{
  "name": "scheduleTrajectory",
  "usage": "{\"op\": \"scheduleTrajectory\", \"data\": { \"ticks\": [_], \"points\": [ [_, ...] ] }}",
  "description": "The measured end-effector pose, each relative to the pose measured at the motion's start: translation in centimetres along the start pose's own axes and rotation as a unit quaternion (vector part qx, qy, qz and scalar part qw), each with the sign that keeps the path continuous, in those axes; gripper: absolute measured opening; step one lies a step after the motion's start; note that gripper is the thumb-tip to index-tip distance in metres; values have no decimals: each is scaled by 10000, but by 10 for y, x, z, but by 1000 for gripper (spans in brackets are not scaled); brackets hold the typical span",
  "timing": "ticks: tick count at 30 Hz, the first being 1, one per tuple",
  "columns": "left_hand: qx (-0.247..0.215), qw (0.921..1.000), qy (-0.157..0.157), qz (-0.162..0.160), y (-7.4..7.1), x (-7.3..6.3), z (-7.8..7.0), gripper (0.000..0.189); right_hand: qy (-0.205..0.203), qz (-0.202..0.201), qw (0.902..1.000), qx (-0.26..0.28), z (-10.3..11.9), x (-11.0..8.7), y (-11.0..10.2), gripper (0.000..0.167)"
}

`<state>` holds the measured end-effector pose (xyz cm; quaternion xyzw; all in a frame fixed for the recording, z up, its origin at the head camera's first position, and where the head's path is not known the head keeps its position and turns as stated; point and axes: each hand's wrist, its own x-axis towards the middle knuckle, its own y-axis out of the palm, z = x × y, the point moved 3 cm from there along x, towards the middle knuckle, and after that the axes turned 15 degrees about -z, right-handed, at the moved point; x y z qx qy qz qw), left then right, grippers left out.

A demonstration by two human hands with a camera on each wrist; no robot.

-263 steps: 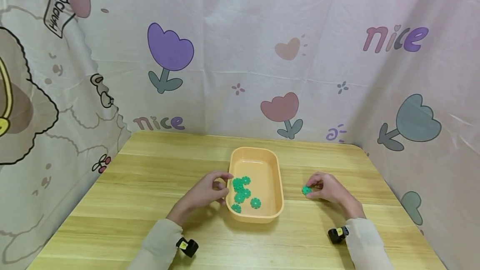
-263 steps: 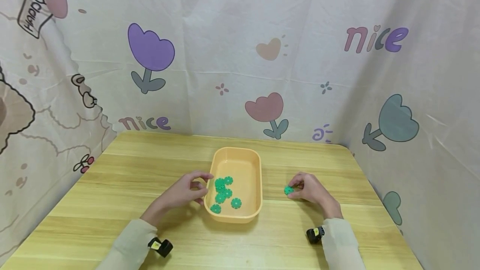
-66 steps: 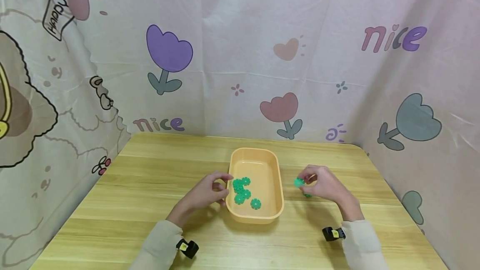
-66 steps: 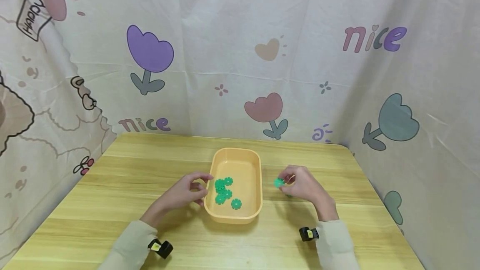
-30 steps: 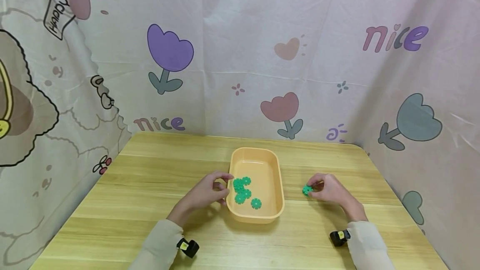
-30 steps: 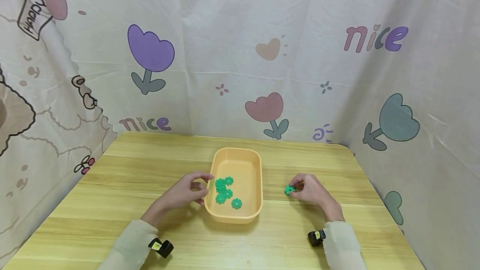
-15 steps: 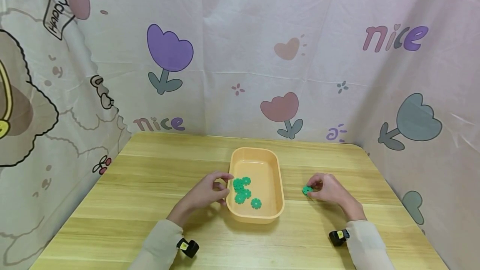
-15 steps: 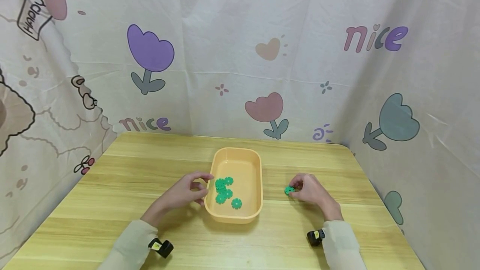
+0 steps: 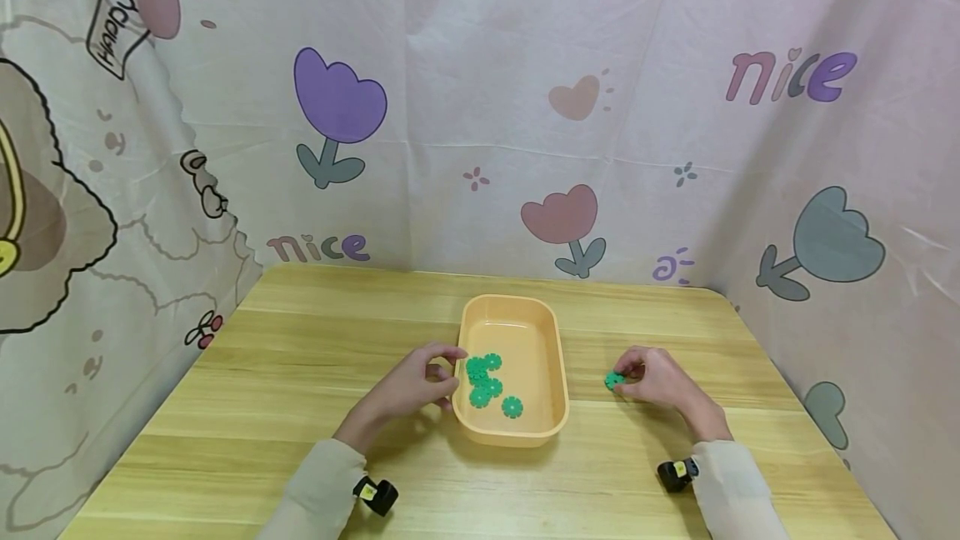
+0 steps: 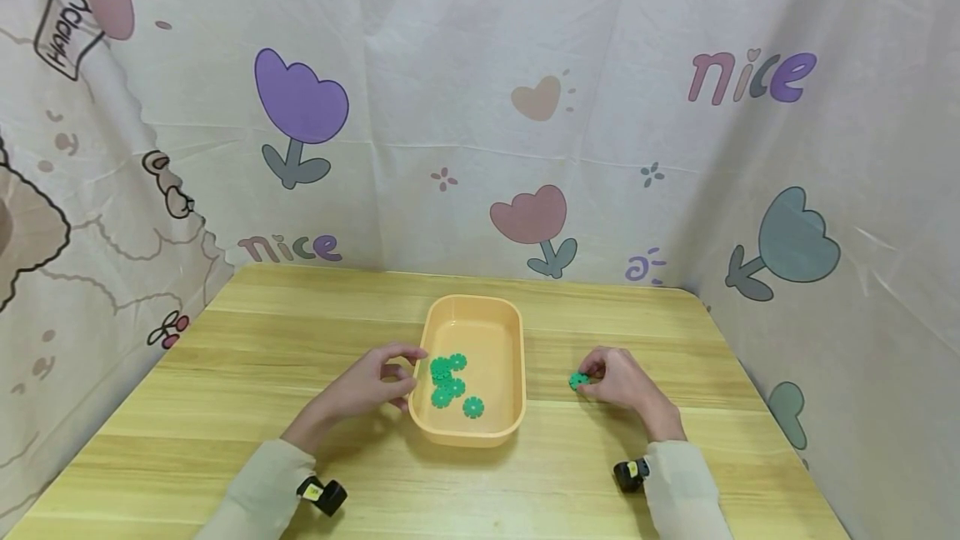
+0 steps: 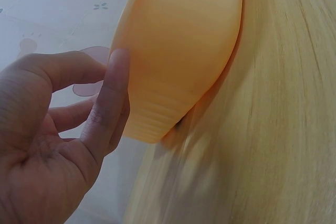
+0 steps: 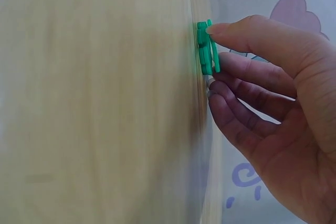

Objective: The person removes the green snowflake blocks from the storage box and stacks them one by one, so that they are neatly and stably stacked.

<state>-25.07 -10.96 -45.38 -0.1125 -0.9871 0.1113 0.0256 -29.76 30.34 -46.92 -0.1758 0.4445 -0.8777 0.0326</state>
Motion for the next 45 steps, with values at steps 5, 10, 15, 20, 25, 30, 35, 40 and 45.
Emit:
{"op": "scheduleTrajectory", "data": {
  "ticks": [5,10,15,20,25,30,35,40,45],
  "points": [
    [22,10000,16,-18,0,0,1,49,9,0,10000,-4,0,0,1,20],
    [13,10000,17,-25,0,1,1,49,-10,9,10000,-6,0,0,1,20],
    [-15,10000,8,3,1,1,0,50,5,21,10000,-3,0,0,0,21],
    [-8,10000,2,-3,1,1,0,49,-16,15,10000,6,0,0,0,20],
    [-16,10000,13,7,1,1,1,48,-29,8,10000,-4,-1,0,0,20],
    [-31,10000,5,10,1,1,1,49,-33,3,10000,-20,-1,-1,0,20],
    [-17,10000,10,9,1,1,1,49,-27,29,10000,28,-1,-1,-1,21],
    [-34,10000,7,10,1,1,0,49,182,122,9995,214,0,-1,-3,25],
    [-22,10000,-6,-2,1,0,0,49,54,100,9982,584,8,3,-7,32]
  ]
}}
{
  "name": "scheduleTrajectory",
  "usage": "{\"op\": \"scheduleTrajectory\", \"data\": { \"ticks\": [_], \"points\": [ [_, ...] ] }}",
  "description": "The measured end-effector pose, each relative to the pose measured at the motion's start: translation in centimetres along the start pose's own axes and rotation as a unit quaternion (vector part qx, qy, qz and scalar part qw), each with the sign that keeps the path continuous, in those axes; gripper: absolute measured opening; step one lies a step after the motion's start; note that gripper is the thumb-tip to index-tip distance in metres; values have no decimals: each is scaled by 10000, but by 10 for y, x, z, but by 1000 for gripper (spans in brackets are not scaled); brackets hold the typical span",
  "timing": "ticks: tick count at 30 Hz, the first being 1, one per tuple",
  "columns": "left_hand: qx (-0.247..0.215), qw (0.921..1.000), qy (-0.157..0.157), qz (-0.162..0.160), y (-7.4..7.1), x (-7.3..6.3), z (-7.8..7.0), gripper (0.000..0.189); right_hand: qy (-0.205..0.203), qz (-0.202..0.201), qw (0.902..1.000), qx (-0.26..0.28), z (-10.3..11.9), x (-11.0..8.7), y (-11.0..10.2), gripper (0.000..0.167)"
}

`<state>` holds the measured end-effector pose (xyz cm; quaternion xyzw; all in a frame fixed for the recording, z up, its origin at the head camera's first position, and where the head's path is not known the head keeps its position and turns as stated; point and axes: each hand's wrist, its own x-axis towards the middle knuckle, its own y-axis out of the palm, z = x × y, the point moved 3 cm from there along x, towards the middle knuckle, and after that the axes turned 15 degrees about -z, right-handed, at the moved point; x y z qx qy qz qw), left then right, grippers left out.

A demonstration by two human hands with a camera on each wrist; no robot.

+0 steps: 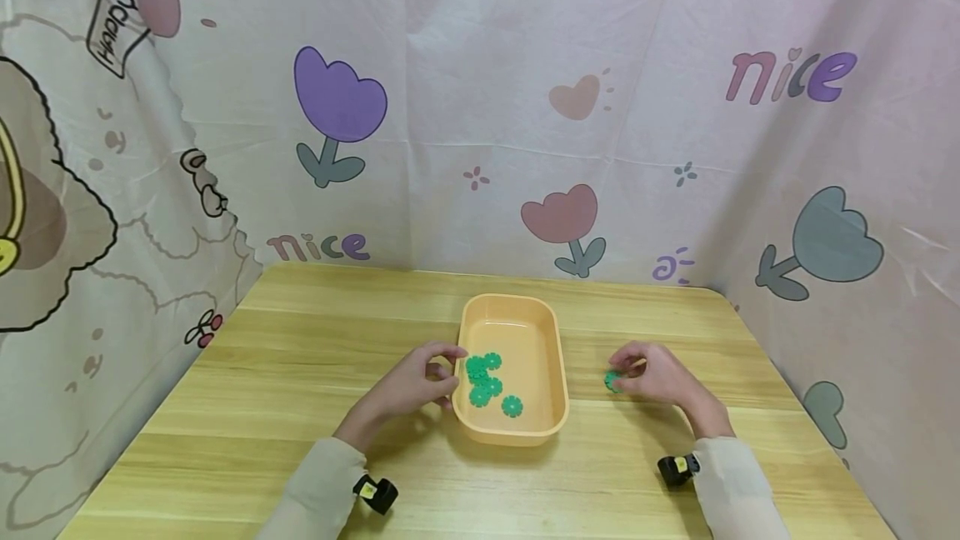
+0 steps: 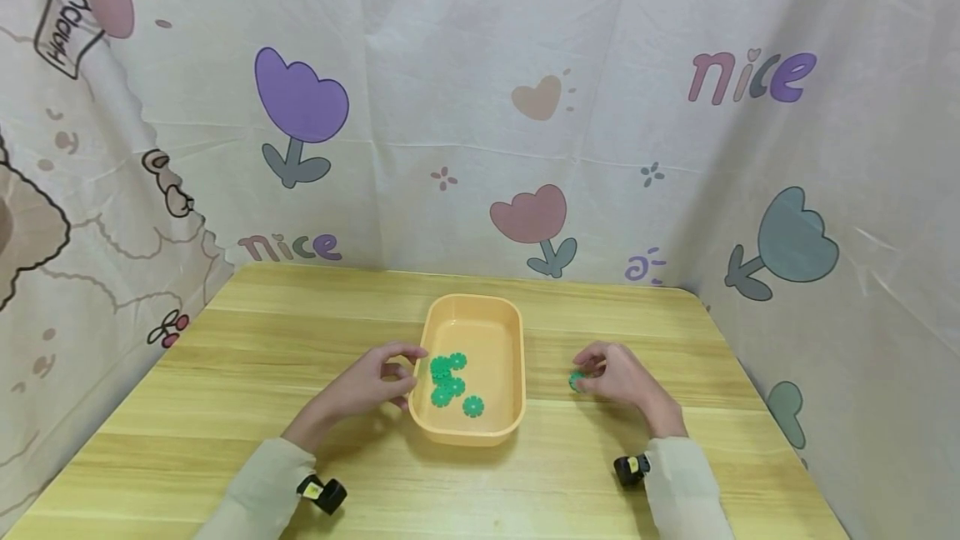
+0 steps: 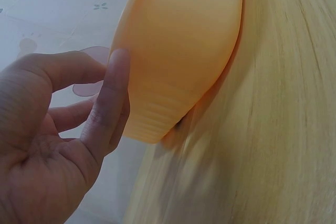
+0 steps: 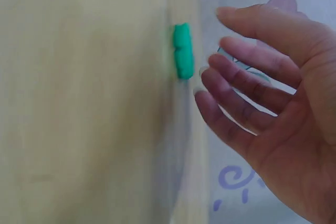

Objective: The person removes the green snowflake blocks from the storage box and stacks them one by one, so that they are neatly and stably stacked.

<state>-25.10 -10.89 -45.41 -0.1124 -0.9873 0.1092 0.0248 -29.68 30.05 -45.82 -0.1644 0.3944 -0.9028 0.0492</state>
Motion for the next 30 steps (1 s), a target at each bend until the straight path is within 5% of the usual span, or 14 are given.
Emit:
{"op": "scheduleTrajectory", "data": {
  "ticks": [15,30],
  "points": [
    [-10,10000,-26,22,0,-1,-2,49,-889,291,9873,1283,76,20,12,30],
    [20,10000,-20,-8,0,-1,-3,49,-1376,1001,9782,1195,124,26,55,26]
  ]
}}
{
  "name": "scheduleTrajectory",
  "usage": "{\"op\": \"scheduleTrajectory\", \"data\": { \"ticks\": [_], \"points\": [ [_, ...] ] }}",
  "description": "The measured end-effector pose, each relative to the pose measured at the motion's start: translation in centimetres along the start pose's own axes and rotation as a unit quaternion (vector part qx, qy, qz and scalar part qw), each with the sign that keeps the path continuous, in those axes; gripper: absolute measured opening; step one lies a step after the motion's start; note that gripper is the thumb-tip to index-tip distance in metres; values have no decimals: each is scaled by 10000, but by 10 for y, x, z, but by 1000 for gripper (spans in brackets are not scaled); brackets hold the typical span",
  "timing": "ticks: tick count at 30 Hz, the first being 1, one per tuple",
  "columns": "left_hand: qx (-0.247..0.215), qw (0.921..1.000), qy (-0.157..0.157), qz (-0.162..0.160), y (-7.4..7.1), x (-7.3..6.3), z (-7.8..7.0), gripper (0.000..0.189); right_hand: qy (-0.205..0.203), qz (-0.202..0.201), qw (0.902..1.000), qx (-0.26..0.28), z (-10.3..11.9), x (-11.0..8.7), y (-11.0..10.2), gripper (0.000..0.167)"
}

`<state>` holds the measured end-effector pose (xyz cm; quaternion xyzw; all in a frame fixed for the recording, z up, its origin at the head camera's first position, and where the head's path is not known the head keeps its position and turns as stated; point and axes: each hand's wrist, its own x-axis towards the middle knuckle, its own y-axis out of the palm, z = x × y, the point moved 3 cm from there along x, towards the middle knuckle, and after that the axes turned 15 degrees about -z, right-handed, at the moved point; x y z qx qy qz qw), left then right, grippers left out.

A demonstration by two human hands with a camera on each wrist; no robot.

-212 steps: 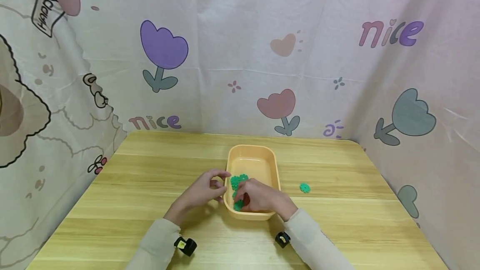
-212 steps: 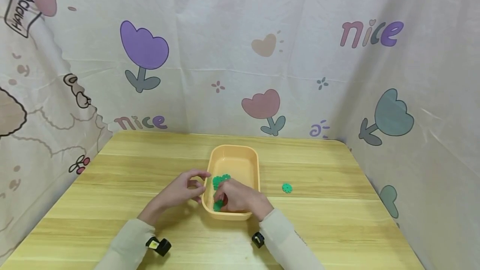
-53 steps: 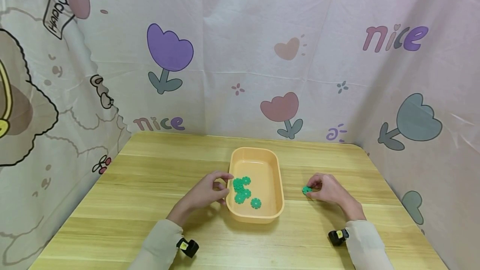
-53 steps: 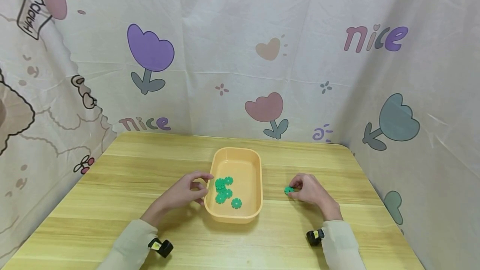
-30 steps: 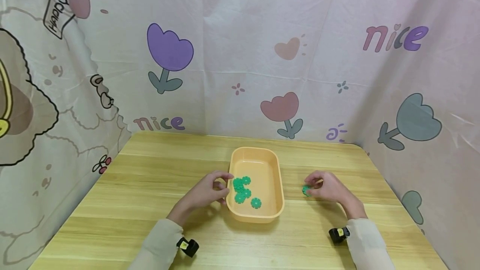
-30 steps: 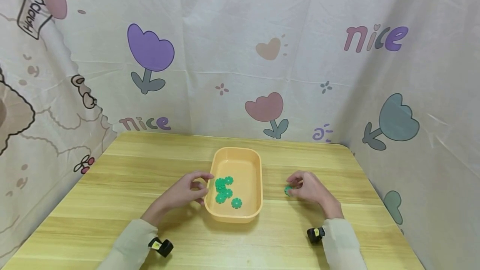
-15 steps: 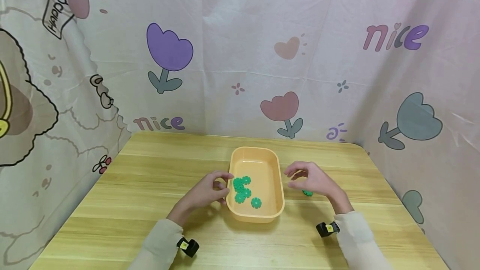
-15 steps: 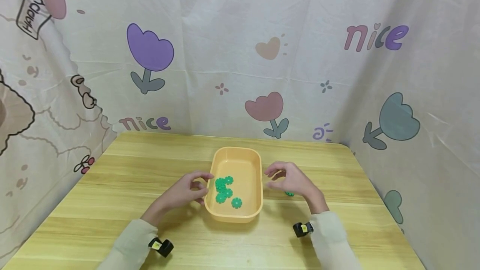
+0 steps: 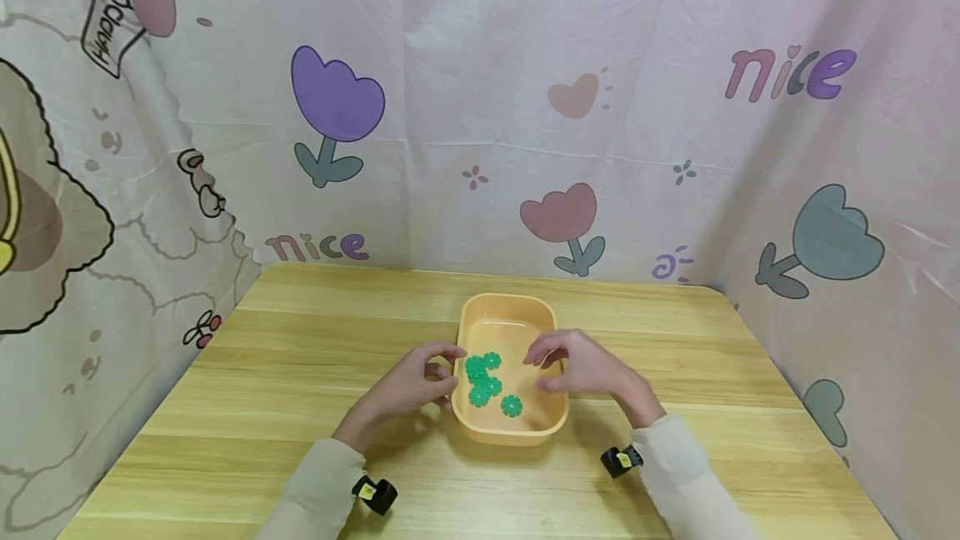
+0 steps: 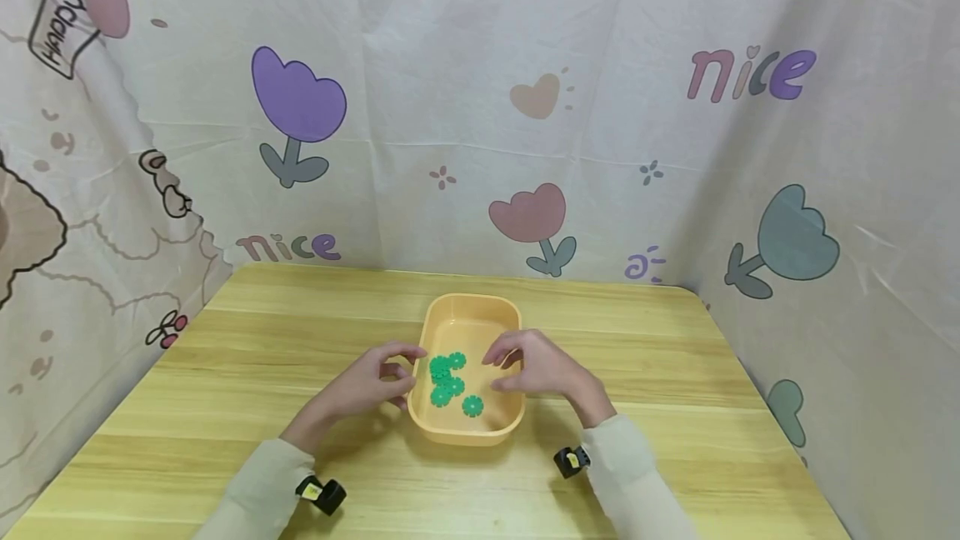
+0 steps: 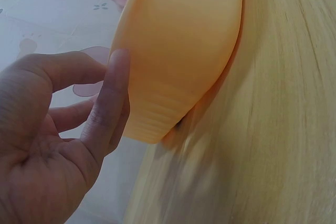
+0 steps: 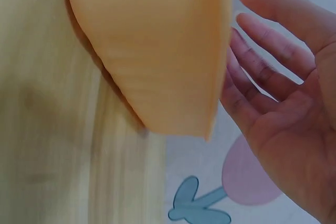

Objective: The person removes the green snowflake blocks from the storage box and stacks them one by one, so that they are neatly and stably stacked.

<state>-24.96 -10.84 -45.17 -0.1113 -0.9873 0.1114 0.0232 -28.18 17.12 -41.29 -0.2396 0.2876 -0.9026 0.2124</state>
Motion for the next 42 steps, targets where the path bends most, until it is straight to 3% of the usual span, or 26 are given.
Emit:
{"op": "scheduleTrajectory", "data": {
  "ticks": [15,29,35,42],
  "points": [
    [34,10000,21,6,0,1,1,49,-163,837,9944,-627,7,12,36,22],
    [56,10000,21,12,0,1,1,48,110,1379,9759,-1687,6,17,54,30],
    [29,10000,20,34,0,1,1,49,191,1517,9714,-1815,4,18,58,28],
    [-5,10000,-3,38,0,1,1,49,-25,1528,9725,-1755,5,20,60,26]
  ]
}}
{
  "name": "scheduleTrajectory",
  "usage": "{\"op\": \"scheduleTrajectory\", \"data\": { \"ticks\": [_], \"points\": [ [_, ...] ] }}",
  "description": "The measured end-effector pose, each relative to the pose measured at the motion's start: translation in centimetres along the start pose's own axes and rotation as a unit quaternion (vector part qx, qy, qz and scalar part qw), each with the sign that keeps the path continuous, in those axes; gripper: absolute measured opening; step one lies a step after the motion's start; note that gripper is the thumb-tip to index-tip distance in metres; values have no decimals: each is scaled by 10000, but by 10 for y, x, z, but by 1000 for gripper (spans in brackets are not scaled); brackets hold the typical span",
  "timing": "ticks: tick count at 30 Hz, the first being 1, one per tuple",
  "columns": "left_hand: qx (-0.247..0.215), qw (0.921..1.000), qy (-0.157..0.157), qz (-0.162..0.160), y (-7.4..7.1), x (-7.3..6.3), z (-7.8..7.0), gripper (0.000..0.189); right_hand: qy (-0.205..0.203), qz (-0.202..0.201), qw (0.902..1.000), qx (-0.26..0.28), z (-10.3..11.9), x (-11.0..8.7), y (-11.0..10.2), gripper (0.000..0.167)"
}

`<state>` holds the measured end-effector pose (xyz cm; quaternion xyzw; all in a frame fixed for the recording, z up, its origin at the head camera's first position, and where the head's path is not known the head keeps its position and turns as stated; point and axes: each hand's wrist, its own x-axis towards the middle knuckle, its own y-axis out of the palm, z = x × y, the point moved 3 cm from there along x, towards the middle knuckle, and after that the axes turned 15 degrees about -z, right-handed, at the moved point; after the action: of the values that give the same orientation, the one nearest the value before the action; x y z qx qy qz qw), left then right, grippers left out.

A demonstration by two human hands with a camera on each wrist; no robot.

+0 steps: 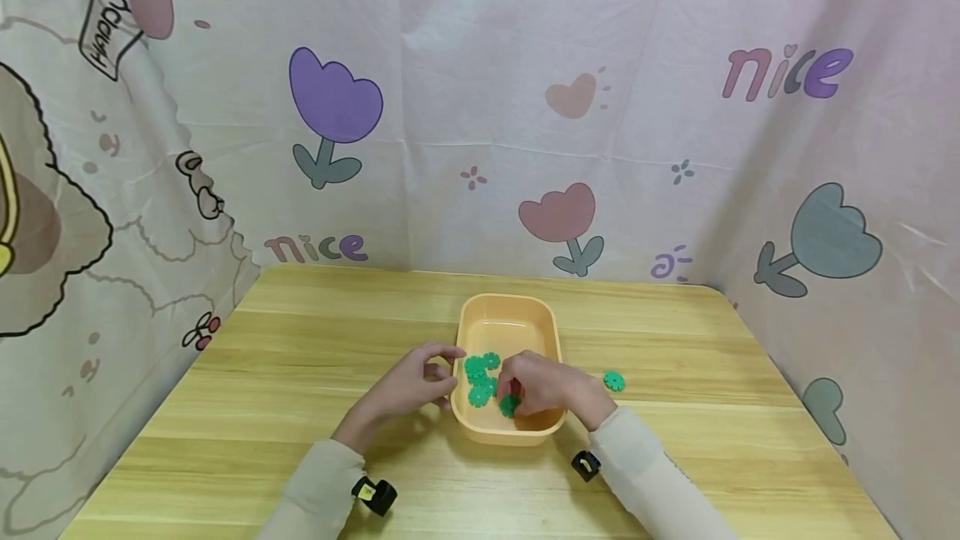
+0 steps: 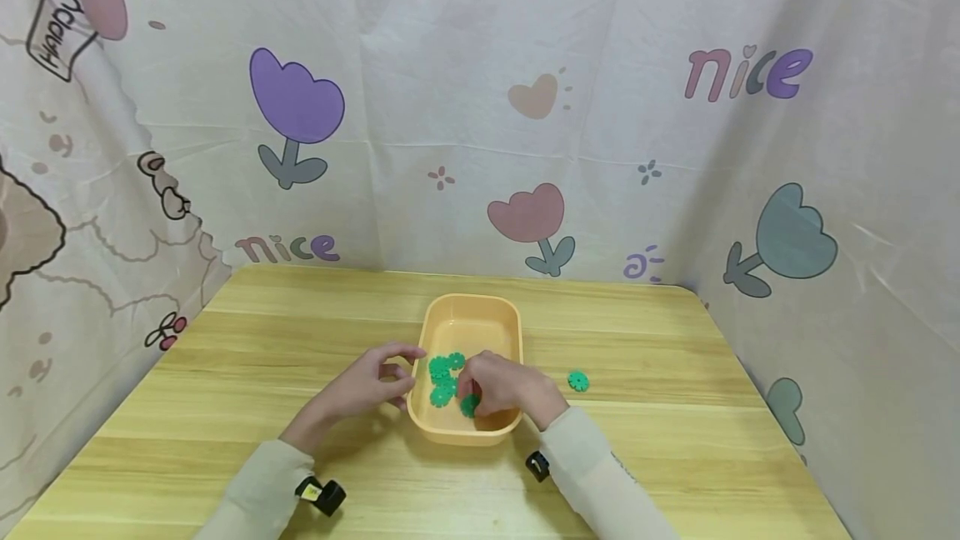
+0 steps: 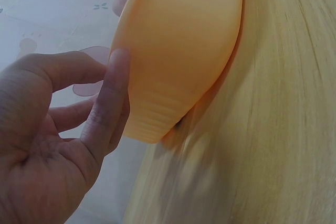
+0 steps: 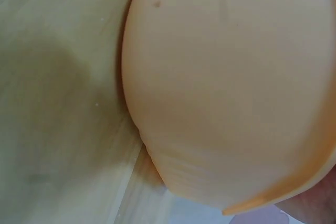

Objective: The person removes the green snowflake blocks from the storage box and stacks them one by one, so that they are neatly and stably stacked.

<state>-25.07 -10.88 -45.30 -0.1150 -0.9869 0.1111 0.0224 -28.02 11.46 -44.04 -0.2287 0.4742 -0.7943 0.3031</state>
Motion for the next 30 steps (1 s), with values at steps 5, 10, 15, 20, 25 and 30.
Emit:
{"op": "scheduleTrajectory", "data": {
  "ticks": [5,10,15,20,25,30],
  "points": [
    [-33,10000,-1,15,0,0,0,50,-211,-71,9997,-32,0,1,0,27],
    [-47,10000,-18,21,0,-1,-1,50,-227,-258,9994,76,1,-1,-3,26],
    [-16,10000,-36,23,-1,0,-2,49,-268,-580,9976,256,3,-4,-13,24],
    [-10,10000,-23,13,-1,0,-2,50,-287,-868,9950,412,3,-10,-25,23],
    [-10,10000,-28,11,-1,0,-1,50,-161,-1119,9916,630,-1,-17,-34,23],
    [-13,10000,-12,25,-1,0,0,51,-76,-1376,9869,835,-5,-26,-46,21]
  ]
}}
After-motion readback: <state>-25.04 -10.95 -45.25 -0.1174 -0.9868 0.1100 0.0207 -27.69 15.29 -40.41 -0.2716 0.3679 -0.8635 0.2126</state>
